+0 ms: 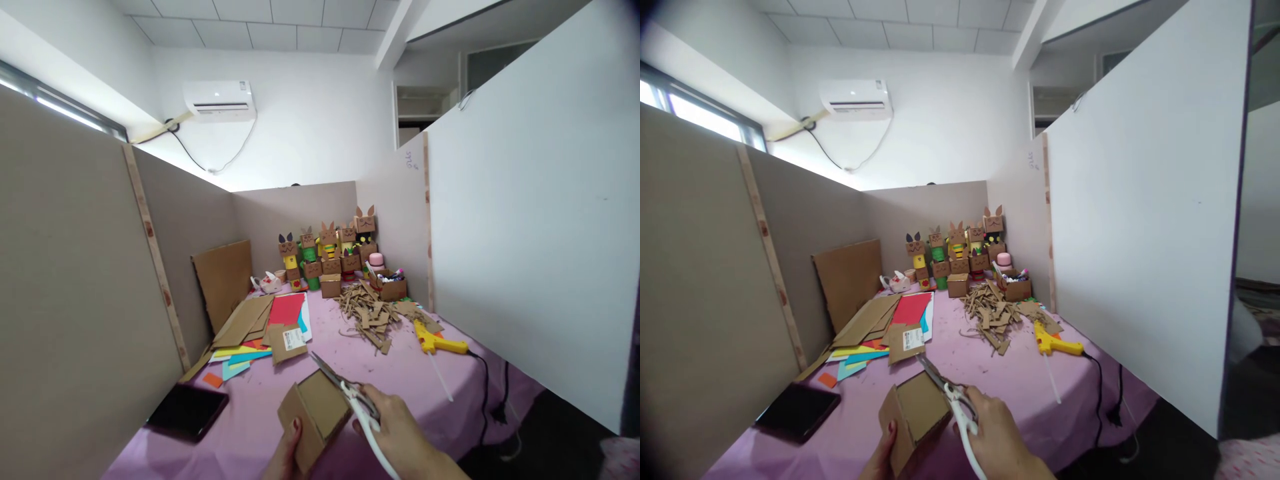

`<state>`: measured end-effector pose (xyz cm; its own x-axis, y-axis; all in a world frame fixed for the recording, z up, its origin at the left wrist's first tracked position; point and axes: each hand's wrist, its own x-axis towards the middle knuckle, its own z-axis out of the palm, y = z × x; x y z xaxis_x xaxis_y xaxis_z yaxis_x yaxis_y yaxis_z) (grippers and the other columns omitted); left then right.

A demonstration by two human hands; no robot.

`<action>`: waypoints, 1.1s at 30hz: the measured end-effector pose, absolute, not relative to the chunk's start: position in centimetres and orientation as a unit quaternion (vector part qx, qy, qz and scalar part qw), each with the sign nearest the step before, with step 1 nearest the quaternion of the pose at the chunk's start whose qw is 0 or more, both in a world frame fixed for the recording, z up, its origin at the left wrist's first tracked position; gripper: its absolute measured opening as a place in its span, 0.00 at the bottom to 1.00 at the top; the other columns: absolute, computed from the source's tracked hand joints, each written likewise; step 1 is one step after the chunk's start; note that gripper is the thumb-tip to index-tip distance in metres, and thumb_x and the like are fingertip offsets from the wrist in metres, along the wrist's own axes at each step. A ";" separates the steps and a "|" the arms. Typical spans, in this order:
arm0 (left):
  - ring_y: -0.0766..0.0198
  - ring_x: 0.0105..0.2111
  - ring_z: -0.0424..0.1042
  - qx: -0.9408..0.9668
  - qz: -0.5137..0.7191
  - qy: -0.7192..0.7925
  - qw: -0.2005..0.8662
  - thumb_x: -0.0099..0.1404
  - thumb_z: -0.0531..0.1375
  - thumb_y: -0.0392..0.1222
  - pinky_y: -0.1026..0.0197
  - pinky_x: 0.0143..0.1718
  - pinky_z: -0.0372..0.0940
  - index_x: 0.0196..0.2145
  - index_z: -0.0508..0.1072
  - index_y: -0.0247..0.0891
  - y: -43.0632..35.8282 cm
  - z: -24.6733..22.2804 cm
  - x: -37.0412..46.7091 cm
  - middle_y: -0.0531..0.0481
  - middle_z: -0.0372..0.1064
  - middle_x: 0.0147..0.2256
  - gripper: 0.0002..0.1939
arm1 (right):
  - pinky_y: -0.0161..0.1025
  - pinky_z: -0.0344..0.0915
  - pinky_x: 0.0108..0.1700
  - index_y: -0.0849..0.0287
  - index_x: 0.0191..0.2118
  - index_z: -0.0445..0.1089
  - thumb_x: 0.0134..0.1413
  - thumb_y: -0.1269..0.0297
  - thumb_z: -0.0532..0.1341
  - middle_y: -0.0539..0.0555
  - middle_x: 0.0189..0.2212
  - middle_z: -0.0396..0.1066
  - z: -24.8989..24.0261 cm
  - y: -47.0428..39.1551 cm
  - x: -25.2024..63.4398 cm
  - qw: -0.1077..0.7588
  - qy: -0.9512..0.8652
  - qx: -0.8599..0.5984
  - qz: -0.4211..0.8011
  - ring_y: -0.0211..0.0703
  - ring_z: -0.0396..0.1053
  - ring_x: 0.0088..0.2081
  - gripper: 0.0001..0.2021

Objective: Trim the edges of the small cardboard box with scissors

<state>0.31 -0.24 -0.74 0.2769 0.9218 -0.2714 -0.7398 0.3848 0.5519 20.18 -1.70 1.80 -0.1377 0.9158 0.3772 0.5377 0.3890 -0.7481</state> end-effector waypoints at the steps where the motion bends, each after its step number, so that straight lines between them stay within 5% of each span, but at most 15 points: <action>1: 0.45 0.47 0.71 0.154 0.529 0.283 0.785 0.55 0.63 0.35 0.47 0.50 0.64 0.62 0.43 0.24 -0.1 -0.9 0.4 0.32 0.76 0.40 0.45 | 0.31 0.60 0.30 0.56 0.38 0.69 0.46 0.71 0.55 0.51 0.29 0.75 1.7 -1.7 20.1 0.422 -0.718 -0.505 0.226 0.42 0.71 0.29 0.12; 7: 0.46 0.46 0.72 0.142 0.542 0.295 0.774 0.61 0.57 0.36 0.46 0.50 0.64 0.62 0.45 0.24 1.3 -2.2 0.3 0.33 0.77 0.35 0.37 | 0.32 0.62 0.31 0.56 0.39 0.69 0.47 0.65 0.58 0.51 0.29 0.76 2.0 -0.2 20.9 0.352 -0.707 -0.583 0.190 0.43 0.72 0.31 0.11; 12: 0.44 0.46 0.71 0.159 0.540 0.280 0.778 0.59 0.60 0.38 0.45 0.51 0.63 0.62 0.46 0.31 2.3 -2.7 0.1 0.34 0.76 0.40 0.38 | 0.43 0.61 0.40 0.63 0.52 0.64 0.46 0.62 0.60 0.64 0.40 0.73 2.5 3.6 23.9 0.290 -0.672 -0.672 0.113 0.57 0.70 0.42 0.25; 15: 0.44 0.46 0.71 0.165 0.556 0.293 0.760 0.57 0.61 0.36 0.45 0.50 0.64 0.62 0.47 0.33 2.5 -2.5 0.1 0.34 0.75 0.42 0.40 | 0.43 0.59 0.46 0.63 0.56 0.60 0.42 0.67 0.61 0.64 0.44 0.71 1.9 5.0 24.8 0.263 -0.686 -0.673 0.088 0.55 0.67 0.46 0.31; 25: 0.57 0.32 0.77 0.188 0.612 0.331 0.693 0.57 0.60 0.28 0.58 0.36 0.72 0.61 0.48 0.30 1.6 1.1 0.4 0.44 0.78 0.32 0.37 | 0.40 0.56 0.50 0.59 0.46 0.71 0.53 0.66 0.55 0.60 0.44 0.69 1.6 3.7 24.7 0.272 -0.702 -0.658 0.031 0.50 0.63 0.49 0.15; 30: 0.55 0.34 0.77 0.197 0.615 0.334 0.687 0.58 0.60 0.29 0.54 0.39 0.72 0.60 0.51 0.30 1.9 1.4 0.7 0.43 0.78 0.33 0.34 | 0.42 0.59 0.50 0.61 0.53 0.64 0.56 0.65 0.57 0.60 0.49 0.67 3.2 6.4 23.7 0.276 -0.686 -0.673 0.012 0.49 0.62 0.51 0.19; 33: 0.54 0.35 0.77 0.198 0.611 0.329 0.692 0.57 0.60 0.30 0.52 0.41 0.71 0.60 0.50 0.31 2.2 1.3 0.7 0.43 0.78 0.33 0.36 | 0.47 0.64 0.46 0.60 0.46 0.67 0.57 0.62 0.58 0.56 0.44 0.69 4.0 8.5 23.3 0.254 -0.685 -0.682 0.018 0.46 0.67 0.45 0.12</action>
